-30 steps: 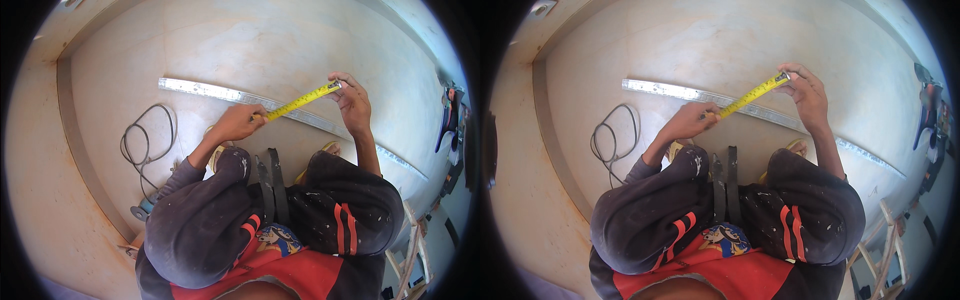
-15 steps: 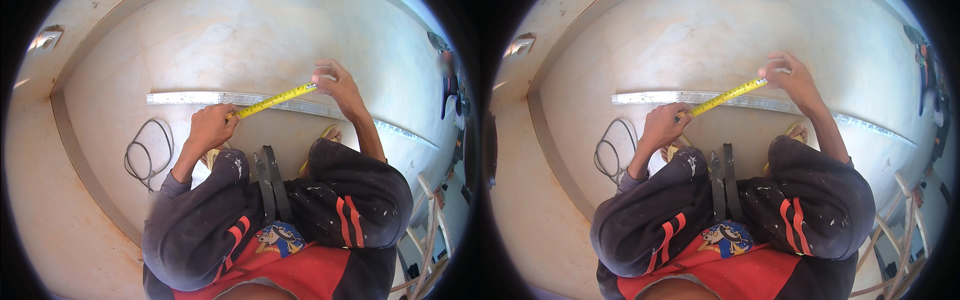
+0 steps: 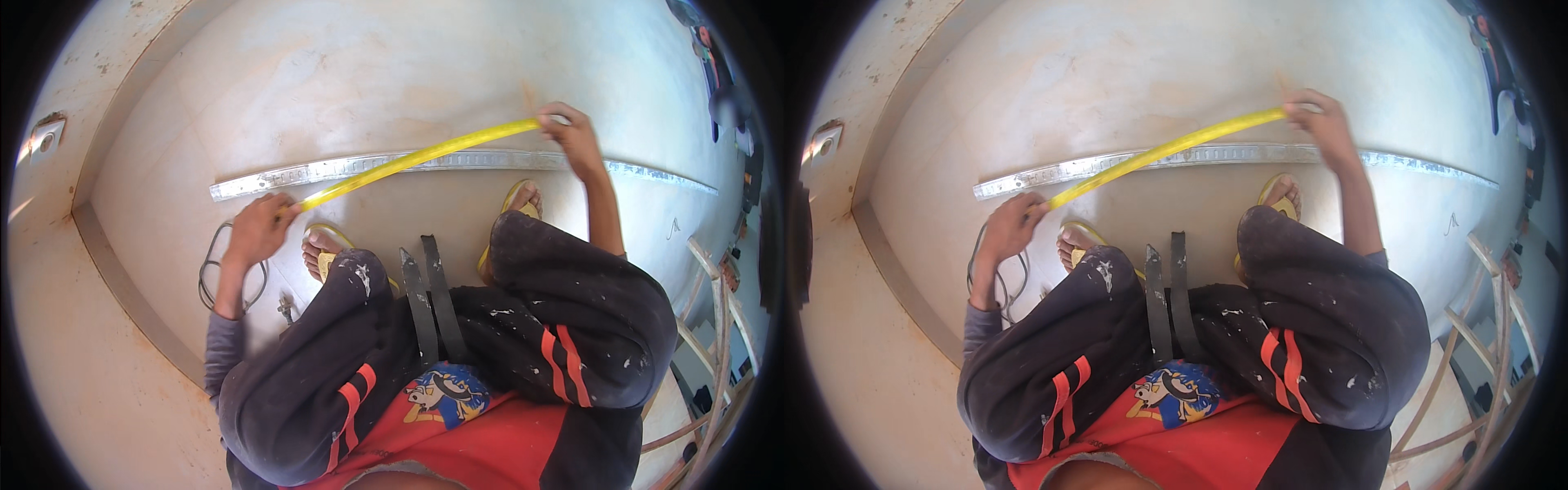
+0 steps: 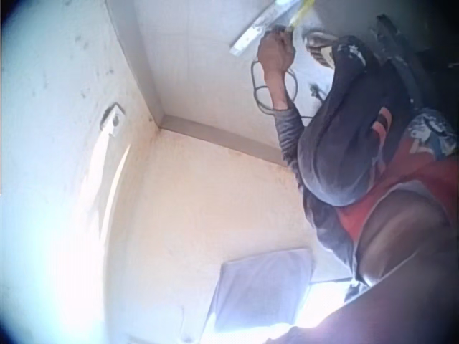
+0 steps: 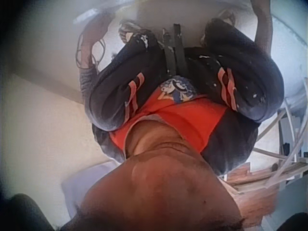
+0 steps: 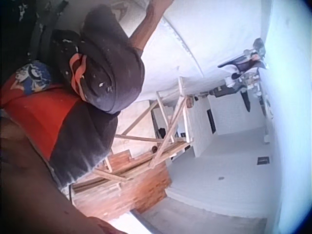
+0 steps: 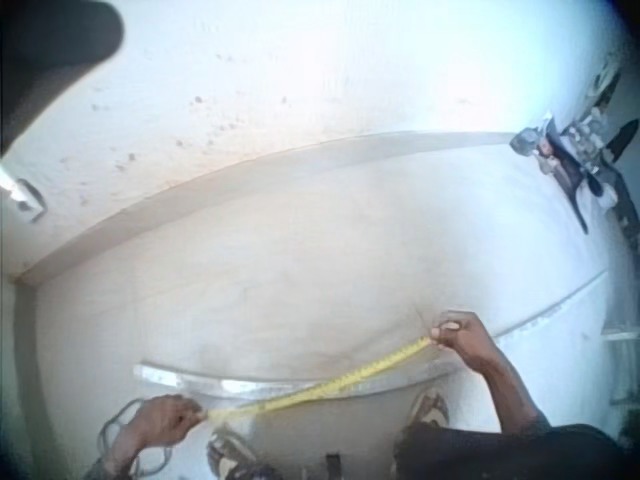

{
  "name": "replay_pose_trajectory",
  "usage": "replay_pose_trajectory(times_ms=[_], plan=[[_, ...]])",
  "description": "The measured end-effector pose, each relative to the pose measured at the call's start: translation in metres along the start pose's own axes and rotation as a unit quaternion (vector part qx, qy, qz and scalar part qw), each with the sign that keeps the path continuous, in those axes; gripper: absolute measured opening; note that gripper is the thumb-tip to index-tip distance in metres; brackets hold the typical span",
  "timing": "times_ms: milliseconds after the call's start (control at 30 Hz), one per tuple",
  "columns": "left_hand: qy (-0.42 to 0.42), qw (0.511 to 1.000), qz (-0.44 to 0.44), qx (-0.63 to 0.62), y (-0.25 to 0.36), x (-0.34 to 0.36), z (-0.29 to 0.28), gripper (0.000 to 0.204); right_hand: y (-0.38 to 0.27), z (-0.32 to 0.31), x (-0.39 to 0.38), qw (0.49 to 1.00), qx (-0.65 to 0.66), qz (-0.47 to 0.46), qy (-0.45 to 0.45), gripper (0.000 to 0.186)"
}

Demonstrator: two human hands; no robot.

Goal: The person measures a long metal strip with a tape measure, then uses an angle grinder to cut the strip to size. They plug in the grinder, cut the metal, and re-measure the resulting piece.

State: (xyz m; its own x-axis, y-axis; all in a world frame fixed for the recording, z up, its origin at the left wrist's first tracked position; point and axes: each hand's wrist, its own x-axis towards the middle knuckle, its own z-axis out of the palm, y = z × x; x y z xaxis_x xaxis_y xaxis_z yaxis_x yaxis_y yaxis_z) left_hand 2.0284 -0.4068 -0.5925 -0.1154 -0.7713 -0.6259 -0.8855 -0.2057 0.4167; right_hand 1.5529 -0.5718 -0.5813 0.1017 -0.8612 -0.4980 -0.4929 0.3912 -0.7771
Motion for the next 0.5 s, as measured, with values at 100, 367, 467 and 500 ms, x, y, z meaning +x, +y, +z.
replay_pose_trajectory(times_ms=[100,367,467,500], plan=[[-0.009,0.999,0.003,0.048,-0.065,-0.016,-0.004,0.024,0.070,-0.081,-0.001,0.991,-0.033,0.048,0.121,0.021],[0.013,0.995,0.007,0.099,-0.126,-0.044,-0.026,0.021,0.180,-0.181,-0.017,0.961,0.225,0.074,0.141,0.031],[0.028,0.994,0.011,0.103,-0.108,-0.038,-0.036,0.021,0.177,-0.170,-0.010,0.946,0.264,0.055,0.179,0.033],[0.026,0.994,0.009,0.108,-0.103,-0.034,-0.037,0.020,0.180,-0.172,-0.009,0.939,0.272,0.054,0.202,0.034]])
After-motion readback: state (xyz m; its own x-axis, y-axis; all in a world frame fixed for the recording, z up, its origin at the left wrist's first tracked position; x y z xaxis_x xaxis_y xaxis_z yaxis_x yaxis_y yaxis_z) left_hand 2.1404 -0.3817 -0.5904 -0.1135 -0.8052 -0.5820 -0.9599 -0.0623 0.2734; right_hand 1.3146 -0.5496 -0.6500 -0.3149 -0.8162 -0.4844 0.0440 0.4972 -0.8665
